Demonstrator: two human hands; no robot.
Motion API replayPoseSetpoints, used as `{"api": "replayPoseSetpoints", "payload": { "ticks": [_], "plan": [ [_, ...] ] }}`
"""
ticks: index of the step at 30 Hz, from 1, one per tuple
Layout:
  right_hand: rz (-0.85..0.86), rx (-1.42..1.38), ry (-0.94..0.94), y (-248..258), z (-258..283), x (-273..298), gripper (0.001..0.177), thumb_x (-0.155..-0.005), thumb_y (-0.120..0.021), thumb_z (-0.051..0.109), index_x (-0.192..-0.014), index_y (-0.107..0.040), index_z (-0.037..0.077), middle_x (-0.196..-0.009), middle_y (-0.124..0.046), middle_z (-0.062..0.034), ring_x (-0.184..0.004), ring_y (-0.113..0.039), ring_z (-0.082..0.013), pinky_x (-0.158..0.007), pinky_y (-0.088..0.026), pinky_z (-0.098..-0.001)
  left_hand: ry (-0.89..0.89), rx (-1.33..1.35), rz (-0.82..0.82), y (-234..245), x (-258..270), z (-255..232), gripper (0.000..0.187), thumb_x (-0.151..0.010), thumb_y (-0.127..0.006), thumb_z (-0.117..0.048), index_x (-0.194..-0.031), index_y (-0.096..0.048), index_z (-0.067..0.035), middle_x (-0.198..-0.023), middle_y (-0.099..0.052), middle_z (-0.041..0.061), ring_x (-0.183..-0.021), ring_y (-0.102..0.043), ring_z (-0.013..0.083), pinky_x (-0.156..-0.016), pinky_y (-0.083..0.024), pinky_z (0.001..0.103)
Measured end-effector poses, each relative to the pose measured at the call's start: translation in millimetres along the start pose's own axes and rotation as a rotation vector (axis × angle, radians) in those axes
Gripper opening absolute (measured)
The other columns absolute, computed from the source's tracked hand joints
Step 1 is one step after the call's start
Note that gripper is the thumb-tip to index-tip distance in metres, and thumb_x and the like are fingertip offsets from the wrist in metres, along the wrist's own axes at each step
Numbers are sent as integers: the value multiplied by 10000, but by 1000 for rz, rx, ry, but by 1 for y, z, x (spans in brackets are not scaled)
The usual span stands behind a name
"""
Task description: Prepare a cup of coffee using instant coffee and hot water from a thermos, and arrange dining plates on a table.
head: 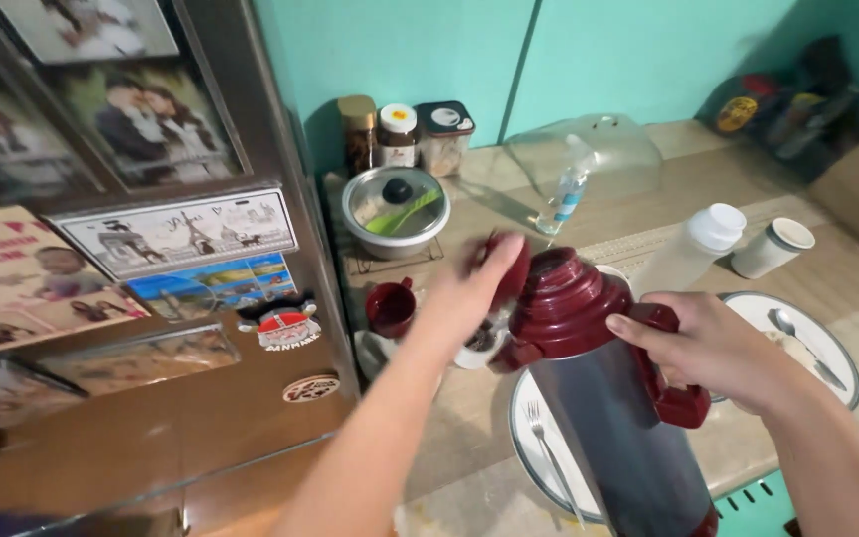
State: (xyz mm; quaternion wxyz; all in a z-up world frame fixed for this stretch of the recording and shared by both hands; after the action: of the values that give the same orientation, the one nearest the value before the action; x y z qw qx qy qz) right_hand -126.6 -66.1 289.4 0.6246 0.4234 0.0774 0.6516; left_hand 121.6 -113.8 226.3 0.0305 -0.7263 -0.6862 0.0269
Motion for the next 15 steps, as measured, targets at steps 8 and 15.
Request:
{"api": "replayPoseSetpoints", "payload": {
  "ticks": [8, 15],
  "plan": [
    [-202, 122, 212, -28, 37, 59, 438, -880, -770, 423, -790, -711, -1, -561, -645, -129, -505, -589, -192, -525, -490, -372, -119, -1165, 276, -2, -14, -109, 844, -788, -612, -768, -956, -771, 44, -983, -755, 238, -935, -745, 364, -855, -583, 430],
    [-277, 136, 343, -35, 47, 73, 381, -848, -791, 431, -876, -750, 53, -543, -645, -91, -492, -572, -185, -524, -485, -357, -242, -1136, 733, 24, -22, -134, 604, -799, -664, -583, -1223, -704, -155, -1143, -742, 76, -1027, -705, 233, -865, -533, 353]
  ]
}}
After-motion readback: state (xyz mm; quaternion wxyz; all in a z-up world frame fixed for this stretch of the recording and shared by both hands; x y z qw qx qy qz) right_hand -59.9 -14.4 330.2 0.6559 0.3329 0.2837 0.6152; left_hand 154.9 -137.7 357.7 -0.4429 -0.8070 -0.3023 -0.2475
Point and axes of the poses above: each hand's wrist, its own x-axis away from the middle knuckle, its own y-axis out of the back of the hand, z = x × y, the point moved 1 cm from there along -x, towards the middle knuckle
